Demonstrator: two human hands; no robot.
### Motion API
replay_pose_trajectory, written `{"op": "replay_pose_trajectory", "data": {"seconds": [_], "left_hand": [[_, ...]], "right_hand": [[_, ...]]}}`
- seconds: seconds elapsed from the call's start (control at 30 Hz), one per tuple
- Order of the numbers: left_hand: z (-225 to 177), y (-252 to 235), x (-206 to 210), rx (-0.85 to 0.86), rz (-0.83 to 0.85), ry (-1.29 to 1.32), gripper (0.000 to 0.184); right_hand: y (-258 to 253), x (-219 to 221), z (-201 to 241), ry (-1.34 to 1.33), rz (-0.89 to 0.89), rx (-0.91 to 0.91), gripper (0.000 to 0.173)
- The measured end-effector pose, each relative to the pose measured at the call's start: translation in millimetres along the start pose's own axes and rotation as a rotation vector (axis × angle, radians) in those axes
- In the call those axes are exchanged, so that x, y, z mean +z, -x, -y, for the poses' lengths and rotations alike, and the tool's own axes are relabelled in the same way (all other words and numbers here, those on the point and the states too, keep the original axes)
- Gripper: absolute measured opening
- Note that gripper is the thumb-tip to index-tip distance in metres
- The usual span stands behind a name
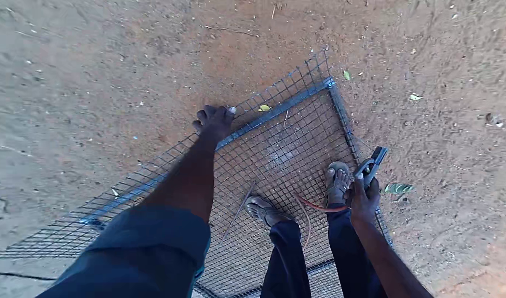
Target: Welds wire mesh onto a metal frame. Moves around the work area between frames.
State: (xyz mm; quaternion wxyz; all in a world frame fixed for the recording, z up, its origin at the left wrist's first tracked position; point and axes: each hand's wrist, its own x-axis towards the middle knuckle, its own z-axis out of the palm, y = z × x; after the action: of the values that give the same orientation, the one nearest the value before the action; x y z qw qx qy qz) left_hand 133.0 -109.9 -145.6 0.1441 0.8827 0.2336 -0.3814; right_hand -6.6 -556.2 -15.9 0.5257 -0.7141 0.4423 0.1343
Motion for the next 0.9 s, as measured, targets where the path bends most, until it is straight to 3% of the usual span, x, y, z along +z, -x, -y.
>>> {"op": "replay_pose_trajectory", "data": {"seconds": [0.4,0.67,0.9], "left_hand": [[-9.4,5.5,-6.8,-0.008,0.028,0.012,0.068],[-6.4,4.7,-5.9,0.005,0.06,-0.007,0.081],[-7.6,5.8,-5.7,0.015,0.053,0.016,0.084]], "right_hand": [[2.4,-0.3,2.8,-0.004,-0.046,-0.008,0.041],[3.1,-1.3,-1.9,0.027,-0.046,0.008,0.047],[2.8,1.3,1.3,-0.011,-0.033,0.02,0.04]]}}
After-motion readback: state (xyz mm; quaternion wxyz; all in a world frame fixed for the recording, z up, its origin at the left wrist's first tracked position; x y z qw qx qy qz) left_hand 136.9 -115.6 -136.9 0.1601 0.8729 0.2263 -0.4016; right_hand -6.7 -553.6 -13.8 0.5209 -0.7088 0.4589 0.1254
